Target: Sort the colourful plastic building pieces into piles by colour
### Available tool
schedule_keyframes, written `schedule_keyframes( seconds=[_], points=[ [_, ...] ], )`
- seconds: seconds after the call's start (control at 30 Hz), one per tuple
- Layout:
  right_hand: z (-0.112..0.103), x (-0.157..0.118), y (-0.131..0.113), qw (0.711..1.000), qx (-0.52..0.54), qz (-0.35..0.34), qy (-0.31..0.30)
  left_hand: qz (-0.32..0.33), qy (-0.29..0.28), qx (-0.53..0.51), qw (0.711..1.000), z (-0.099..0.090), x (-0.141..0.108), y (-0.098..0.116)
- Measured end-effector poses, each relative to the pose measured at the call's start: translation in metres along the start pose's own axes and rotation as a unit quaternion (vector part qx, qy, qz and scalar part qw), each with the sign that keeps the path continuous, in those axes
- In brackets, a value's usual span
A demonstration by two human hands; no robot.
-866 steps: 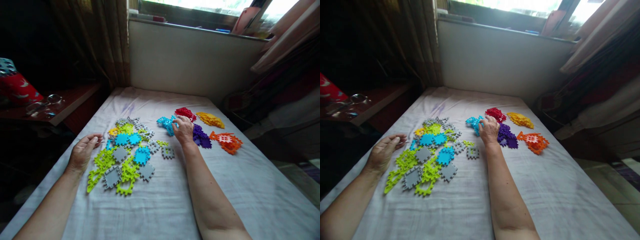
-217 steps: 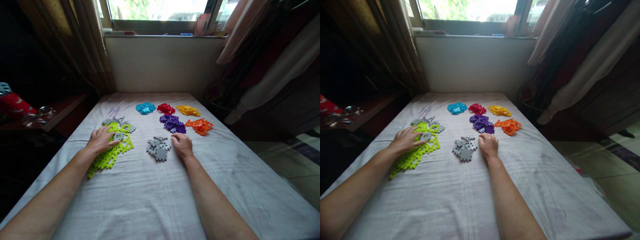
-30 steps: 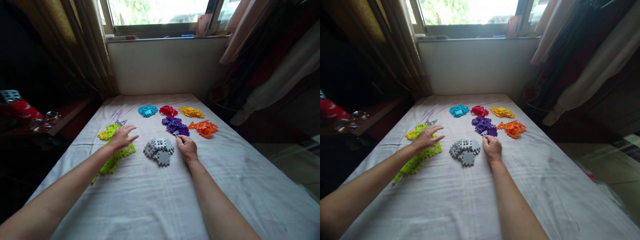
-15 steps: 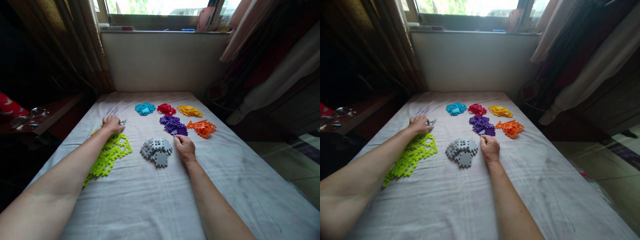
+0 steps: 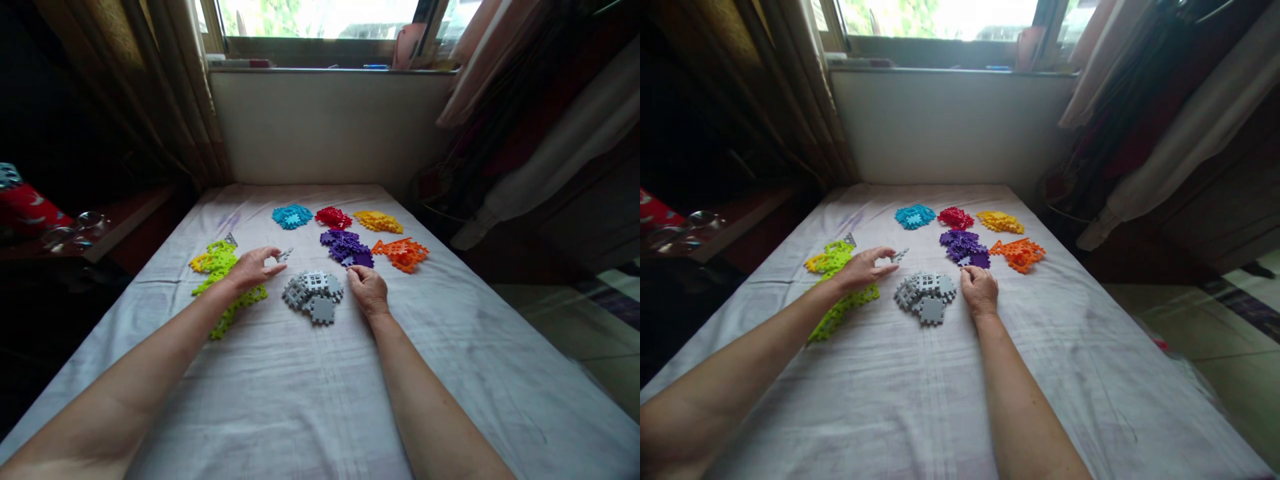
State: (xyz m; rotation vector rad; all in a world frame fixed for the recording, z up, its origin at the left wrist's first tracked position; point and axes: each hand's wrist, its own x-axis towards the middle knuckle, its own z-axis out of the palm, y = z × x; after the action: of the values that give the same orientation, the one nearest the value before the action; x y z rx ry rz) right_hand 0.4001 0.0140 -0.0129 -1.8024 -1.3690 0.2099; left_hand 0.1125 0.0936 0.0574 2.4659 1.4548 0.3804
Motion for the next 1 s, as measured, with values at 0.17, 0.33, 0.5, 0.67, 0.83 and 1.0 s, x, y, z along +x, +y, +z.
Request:
schedule_keyframes(
  seconds=[0.17,0.33,0.5,0.67,0.83,1.0],
  points=[
    [-0.002,-0.001,-0.002,1.0,-0.008,0.002,-0.011,0.158,0.012,-0.022,0.987,0.005,-0.015,0.044],
    [-0.004,-0.002,-0.003,1.0,0.004,-0.004,-0.015,0.227,0.001,0.001,0.974,0.013,-0.014,0.055],
    [-0.004,-0.003,-0.004,1.0,0.004,-0.002,-0.012,0.058,0.033,0.103,0.992,-0.009,0.01,0.002],
    [-0.003,-0.004,-0.005,1.0,0.003,-0.005,-0.004,-0.25,0.002,0.237,0.939,-0.037,0.037,-0.063],
    [-0.001,-0.005,-0.005,1.0,0.0,-0.012,-0.001,-0.293,-0.028,0.221,0.93,-0.042,0.051,-0.086],
    [-0.001,-0.004,-0.004,1.0,-0.006,-0.019,0.003,-0.234,-0.016,0.197,0.952,-0.04,0.058,-0.077]
  ],
)
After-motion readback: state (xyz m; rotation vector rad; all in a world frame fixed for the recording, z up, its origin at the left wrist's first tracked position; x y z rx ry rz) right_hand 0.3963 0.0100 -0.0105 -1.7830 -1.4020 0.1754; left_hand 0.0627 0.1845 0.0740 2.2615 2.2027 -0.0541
